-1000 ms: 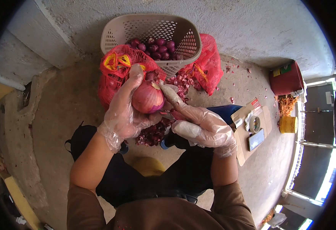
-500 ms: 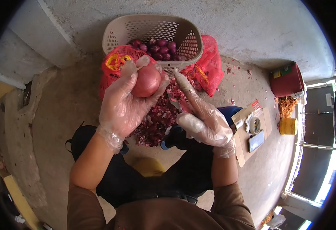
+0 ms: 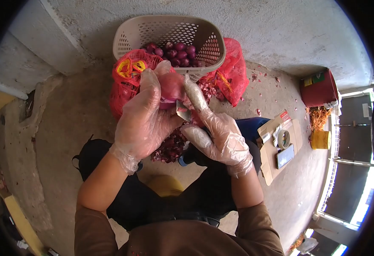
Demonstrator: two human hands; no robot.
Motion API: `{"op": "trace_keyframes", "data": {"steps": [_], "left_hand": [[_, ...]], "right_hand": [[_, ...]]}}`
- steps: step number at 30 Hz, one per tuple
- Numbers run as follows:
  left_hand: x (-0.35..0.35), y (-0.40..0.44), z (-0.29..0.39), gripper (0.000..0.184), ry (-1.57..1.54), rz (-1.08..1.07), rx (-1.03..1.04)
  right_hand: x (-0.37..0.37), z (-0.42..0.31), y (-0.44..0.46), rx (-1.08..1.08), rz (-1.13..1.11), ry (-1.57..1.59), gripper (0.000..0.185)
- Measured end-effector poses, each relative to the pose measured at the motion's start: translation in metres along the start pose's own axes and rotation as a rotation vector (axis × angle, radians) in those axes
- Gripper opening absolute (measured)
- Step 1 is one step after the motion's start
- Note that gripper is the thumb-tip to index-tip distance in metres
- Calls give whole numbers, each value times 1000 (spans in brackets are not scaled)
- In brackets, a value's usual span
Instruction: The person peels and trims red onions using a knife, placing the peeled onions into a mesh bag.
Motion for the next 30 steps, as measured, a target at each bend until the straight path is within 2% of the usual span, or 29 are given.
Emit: {"op": "trace_keyframes", "data": {"steps": [1,4,7,10,16,19,26,30], "left_hand": [[-1,-1,0,52,20,-10,-6],[5,-1,-5,68,78,125,61],[3,-3,-4,70,66,106,-42],[1,-2,-5,56,-3,105,-51],[11,-2,0,63,-137,88,-150],[9,-4,-1,64,-76,166,-147],[7,-6,1,61,-23,97,-139],[5,-7,-1,60,49,155,-112]], "right_hand": [[-1,-1,0,0,2,-3,77],[-3,-4,2,22,0,-2,75],[0,0,2,-46,37,-18,75],[-2,2,2,-72,33,-17,74],[-7,4,3,-78,18,-73,72],[-3,5,3,-117,68,-42,68],[-1,4,1,-110,73,-154,58],[5,1,2,-57,149,96,56]]}}
Point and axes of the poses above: each hand's wrist, its own y-axis towards the middle knuckle, its own x-axis out of the palm, z = x × y, the point moved 1 cm from there along y, towards the middle knuckle, and after that the axes turned 11 degrees about -x, right-handed, at the moved point
